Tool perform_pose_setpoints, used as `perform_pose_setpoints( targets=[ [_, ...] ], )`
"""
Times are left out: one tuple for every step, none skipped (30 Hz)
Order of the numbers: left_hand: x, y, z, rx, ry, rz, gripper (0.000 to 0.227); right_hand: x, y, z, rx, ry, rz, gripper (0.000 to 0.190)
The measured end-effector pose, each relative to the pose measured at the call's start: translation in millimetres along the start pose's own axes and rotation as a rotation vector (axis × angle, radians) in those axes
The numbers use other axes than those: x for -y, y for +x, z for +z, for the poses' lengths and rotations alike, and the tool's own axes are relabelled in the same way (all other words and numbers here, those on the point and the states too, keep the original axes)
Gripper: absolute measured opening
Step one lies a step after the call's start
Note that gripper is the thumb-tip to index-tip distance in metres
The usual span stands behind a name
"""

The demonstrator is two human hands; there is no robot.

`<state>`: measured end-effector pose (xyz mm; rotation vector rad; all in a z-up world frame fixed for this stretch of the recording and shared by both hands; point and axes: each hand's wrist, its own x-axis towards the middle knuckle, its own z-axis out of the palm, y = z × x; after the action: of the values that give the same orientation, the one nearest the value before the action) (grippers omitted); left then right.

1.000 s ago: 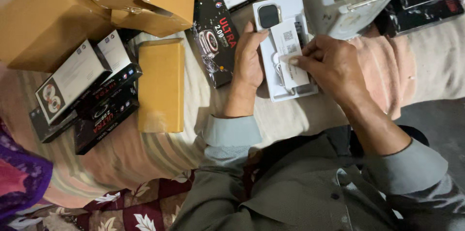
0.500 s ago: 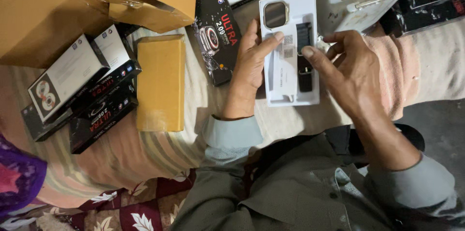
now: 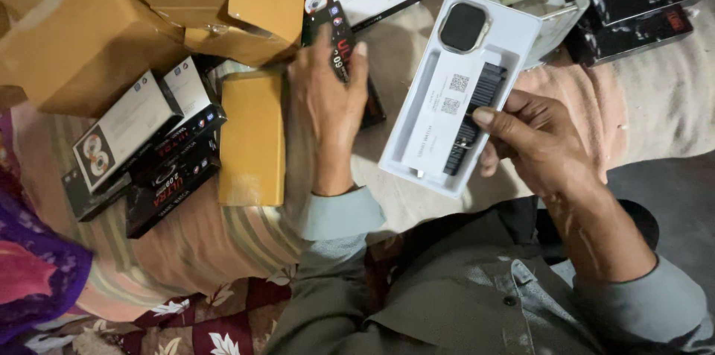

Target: The person unpacks smartwatch boxes, removes the watches and accessories, then repacks them into cardboard shipping boxes. They seal the boxes with clear packing tape using a tape dispenser and stack the finished packages.

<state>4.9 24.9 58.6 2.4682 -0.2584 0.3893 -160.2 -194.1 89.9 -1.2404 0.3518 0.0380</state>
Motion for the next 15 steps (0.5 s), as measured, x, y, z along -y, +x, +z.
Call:
perform_pose_setpoints(
  targets=[
    [2, 3, -4, 0.010, 0.092, -0.049, 0.073, 3, -3, 3, 0.007, 0.034, -0.027, 0.026],
    [3, 5, -7, 0.019, 0.184, -0.098, 0.084, 5, -5, 5, 0.015, 0.068, -0.054, 0.026],
    [3, 6, -8, 0.032, 0.276, -0.150, 0.095, 7, -7, 7, 0.022, 0.101, -0.077, 0.026],
    [3, 7, -6, 0.039, 0.277, -0.146, 0.103, 9, -9, 7, 0.009, 0.107, -0.099, 0.026],
    [3, 7, -5, 0.048, 0.281, -0.145, 0.110, 10, -12, 7, -0.001, 0.115, -0.116, 0.027],
    [3, 7, -3, 0.057, 0.286, -0.144, 0.118, 11, -14, 7, -0.011, 0.122, -0.134, 0.027],
    [3, 8, -2, 0.114, 0.284, -0.192, 0.119, 11, -15, 7, -0.039, 0.115, -0.152, 0.024],
    [3, 8, 0, 0.172, 0.283, -0.240, 0.120, 11, -16, 6, -0.068, 0.109, -0.170, 0.022],
    [3, 11, 3, 0.229, 0.277, -0.284, 0.122, 11, -17, 5, -0.100, 0.100, -0.193, 0.020],
    [5, 11, 2, 0.236, 0.248, -0.237, 0.121, 10, -16, 4, -0.101, 0.131, -0.216, 0.019],
    [8, 10, 0, 0.247, 0.218, -0.187, 0.120, 9, -16, 2, -0.106, 0.161, -0.239, 0.018],
    [10, 12, -2, 0.257, 0.188, -0.137, 0.119, 8, -16, -1, -0.111, 0.192, -0.263, 0.017],
    [14, 12, -6, 0.307, 0.174, -0.045, 0.116, 6, -17, -3, -0.131, 0.200, -0.274, 0.018],
    [18, 14, -11, 0.357, 0.160, 0.047, 0.113, 4, -18, -5, -0.150, 0.208, -0.285, 0.018],
    [21, 17, -16, 0.403, 0.147, 0.139, 0.110, 2, -19, -7, -0.168, 0.217, -0.298, 0.019]
  ],
)
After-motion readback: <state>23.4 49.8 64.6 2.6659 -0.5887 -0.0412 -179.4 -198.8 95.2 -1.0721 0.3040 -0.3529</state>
